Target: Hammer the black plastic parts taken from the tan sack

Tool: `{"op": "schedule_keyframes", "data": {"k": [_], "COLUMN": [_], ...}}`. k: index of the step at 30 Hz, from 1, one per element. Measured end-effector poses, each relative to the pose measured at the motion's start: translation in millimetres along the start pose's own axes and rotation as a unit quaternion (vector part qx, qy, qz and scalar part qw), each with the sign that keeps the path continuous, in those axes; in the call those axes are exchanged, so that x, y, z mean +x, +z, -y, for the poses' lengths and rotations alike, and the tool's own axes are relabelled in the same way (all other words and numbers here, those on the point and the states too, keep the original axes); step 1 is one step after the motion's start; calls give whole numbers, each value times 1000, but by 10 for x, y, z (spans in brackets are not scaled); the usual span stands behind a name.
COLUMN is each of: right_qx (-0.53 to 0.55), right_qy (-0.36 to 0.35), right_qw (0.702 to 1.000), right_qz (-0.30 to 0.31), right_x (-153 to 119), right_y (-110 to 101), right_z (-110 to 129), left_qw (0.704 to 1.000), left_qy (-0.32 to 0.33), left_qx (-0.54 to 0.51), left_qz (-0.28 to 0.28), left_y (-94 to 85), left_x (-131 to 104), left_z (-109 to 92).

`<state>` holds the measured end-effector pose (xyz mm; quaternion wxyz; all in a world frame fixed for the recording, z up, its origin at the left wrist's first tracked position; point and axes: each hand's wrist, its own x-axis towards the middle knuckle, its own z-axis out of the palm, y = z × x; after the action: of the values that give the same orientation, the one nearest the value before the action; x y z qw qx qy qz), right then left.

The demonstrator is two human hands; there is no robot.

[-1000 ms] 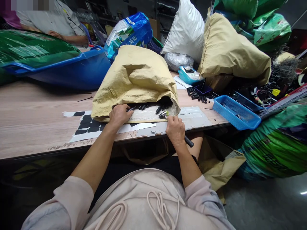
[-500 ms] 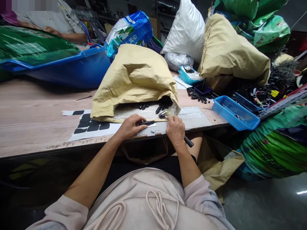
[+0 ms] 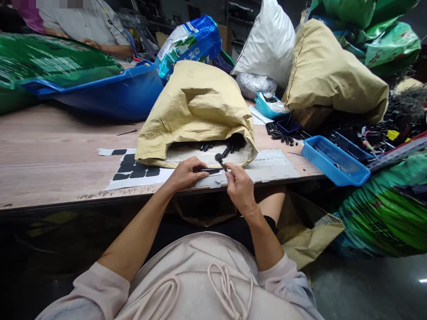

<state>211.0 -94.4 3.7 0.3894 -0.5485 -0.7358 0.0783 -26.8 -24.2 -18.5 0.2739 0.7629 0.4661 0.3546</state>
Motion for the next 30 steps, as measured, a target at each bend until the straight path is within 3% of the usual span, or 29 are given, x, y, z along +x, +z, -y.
{"op": "schedule_keyframes", "data": {"k": [6, 14, 19, 25, 30], "right_qx": [-27, -128, -94, -97, -81], "right_qy": [-49, -26, -19, -1, -8], "right_qw": [998, 987, 994, 993, 997], "right_qz": [42, 93, 53, 65, 8], "right_x": [-47, -76, -70, -121, -71], "right_y": [139, 155, 85, 96, 17], "right_z": [196, 242, 205, 181, 70], "left_qw": [1000, 1000, 999, 999, 1000], "left_qy": [4, 2, -14, -23, -19], "left_qx": [-6, -23, -40, -29, -12], "left_qz": [5, 6, -1, 0, 0], "left_y": [20, 26, 35, 27, 18], "left_x": [21, 27, 27, 24, 20], "left_z": [39, 15, -1, -14, -35]}}
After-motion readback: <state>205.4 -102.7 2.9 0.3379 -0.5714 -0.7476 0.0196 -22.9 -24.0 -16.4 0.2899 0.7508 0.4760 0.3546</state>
